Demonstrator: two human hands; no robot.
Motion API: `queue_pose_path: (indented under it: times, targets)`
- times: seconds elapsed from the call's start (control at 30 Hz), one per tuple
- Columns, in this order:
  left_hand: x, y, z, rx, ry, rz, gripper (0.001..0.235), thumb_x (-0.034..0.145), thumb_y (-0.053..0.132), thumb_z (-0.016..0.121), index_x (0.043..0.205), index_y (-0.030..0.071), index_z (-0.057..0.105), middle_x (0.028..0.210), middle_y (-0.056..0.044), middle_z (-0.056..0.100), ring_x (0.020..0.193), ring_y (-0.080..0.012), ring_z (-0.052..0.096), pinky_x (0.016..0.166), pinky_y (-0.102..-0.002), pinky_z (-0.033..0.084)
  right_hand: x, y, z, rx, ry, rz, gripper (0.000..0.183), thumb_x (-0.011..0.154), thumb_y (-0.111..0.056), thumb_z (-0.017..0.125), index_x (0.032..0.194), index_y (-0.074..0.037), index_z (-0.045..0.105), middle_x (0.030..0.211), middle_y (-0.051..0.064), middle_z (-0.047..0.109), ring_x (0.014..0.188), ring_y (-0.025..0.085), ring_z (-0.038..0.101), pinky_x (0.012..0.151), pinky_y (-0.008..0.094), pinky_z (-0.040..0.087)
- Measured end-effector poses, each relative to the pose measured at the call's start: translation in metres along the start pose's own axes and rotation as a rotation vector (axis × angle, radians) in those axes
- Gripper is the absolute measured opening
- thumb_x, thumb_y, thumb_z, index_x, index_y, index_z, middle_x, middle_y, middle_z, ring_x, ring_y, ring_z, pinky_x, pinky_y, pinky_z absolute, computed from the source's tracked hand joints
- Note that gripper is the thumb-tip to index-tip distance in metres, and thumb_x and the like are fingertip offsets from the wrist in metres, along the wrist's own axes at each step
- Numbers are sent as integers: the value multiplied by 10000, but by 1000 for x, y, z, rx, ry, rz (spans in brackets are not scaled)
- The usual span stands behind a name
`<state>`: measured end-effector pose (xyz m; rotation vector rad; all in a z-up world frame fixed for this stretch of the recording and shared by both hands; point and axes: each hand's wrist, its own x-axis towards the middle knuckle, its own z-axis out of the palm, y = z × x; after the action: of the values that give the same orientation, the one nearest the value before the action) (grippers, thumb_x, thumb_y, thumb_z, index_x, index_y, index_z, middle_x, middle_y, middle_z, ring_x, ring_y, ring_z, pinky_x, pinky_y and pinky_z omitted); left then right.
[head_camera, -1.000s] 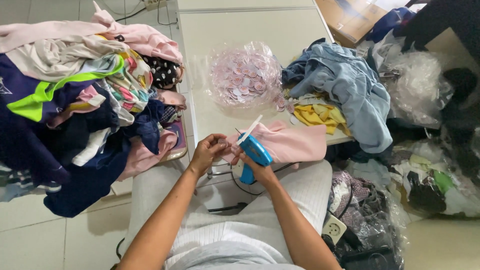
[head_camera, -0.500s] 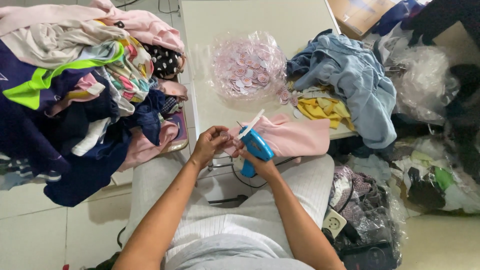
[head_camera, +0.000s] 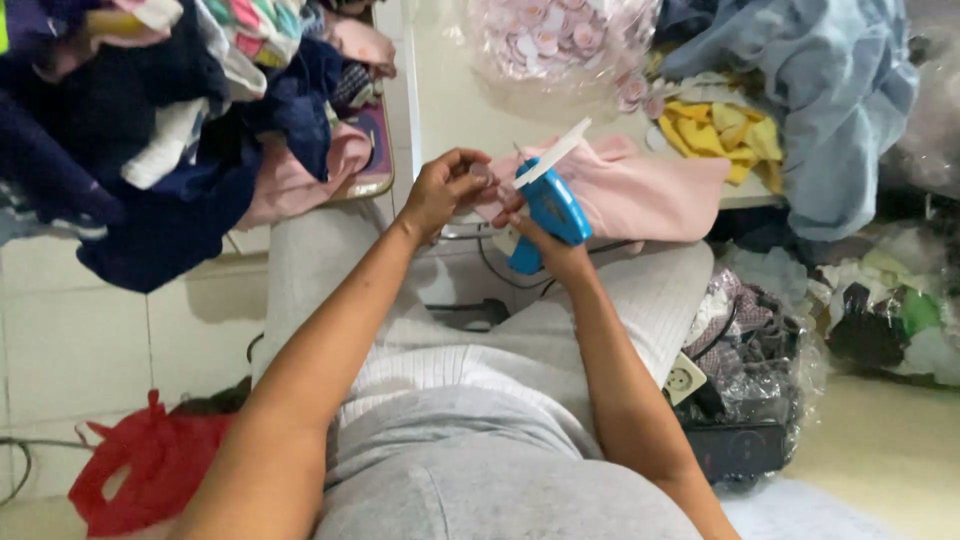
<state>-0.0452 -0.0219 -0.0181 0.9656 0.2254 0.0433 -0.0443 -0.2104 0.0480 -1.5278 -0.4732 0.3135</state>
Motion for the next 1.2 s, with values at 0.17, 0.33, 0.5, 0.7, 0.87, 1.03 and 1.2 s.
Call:
queue_pose_path:
  times: [0.17, 0.33, 0.5, 0.7, 0.87, 1.03, 1.2]
  targets:
    - [0, 2, -2, 16, -36, 9, 269, 917, -91, 643, 1176, -21, 658, 943, -96, 624, 917, -268, 728, 838, -484, 689, -1, 4, 0, 19, 3, 25, 188, 938, -174, 816, 996, -15, 732, 959, 139, 763, 904, 243, 717, 903, 470, 569]
    - [-4, 14, 5, -21, -52, 5, 260, 916, -92, 636, 1163, -11, 652, 940, -97, 632, 912, -288, 751, 836, -472, 700, 2, 9, -9, 10, 8, 26, 217, 928, -181, 829, 1063, -35, 743, 1014, 153, 765, 984, 262, 736, 932, 469, 566]
    - [-15, 34, 16, 54, -60, -67, 182, 938, -22, 645, 1111, 35, 648, 965, -88, 687, 921, -185, 694, 864, -319, 679, -1, 1, -15, 193, -154, 124, 157, 992, -203, 690, 1102, -109, 629, 1042, 72, 748, 1038, 200, 719, 991, 387, 565]
    - [-15, 35, 16, 32, -57, -82, 183, 937, -16, 646, 1114, 30, 647, 972, -109, 690, 930, -193, 699, 869, -327, 680, 0, 0, -14, 209, -145, 149, 140, 988, -182, 687, 1090, -117, 617, 1008, 99, 745, 1018, 208, 709, 997, 390, 566]
    - [-14, 34, 16, 36, -63, -70, 188, 940, -18, 646, 1122, 26, 644, 977, -105, 686, 933, -187, 697, 867, -323, 682, 0, -2, -15, 121, -134, 175, 132, 978, -217, 679, 1064, -122, 650, 1009, 74, 751, 1025, 190, 718, 971, 372, 582]
    - [-11, 28, 13, 33, -63, -64, 188, 949, -27, 627, 1129, 21, 648, 951, -89, 670, 917, -182, 690, 863, -322, 675, 1, 1, -10, 130, -137, 134, 138, 983, -220, 682, 1064, -116, 641, 991, 70, 752, 1007, 191, 715, 1006, 377, 554]
    - [-7, 18, 7, -16, -96, -12, 243, 938, -93, 614, 1166, -12, 629, 954, -85, 631, 916, -247, 756, 859, -434, 704, -4, 23, -8, 44, -22, -35, 213, 914, -163, 826, 1052, -23, 744, 1014, 167, 762, 1019, 277, 728, 955, 472, 553]
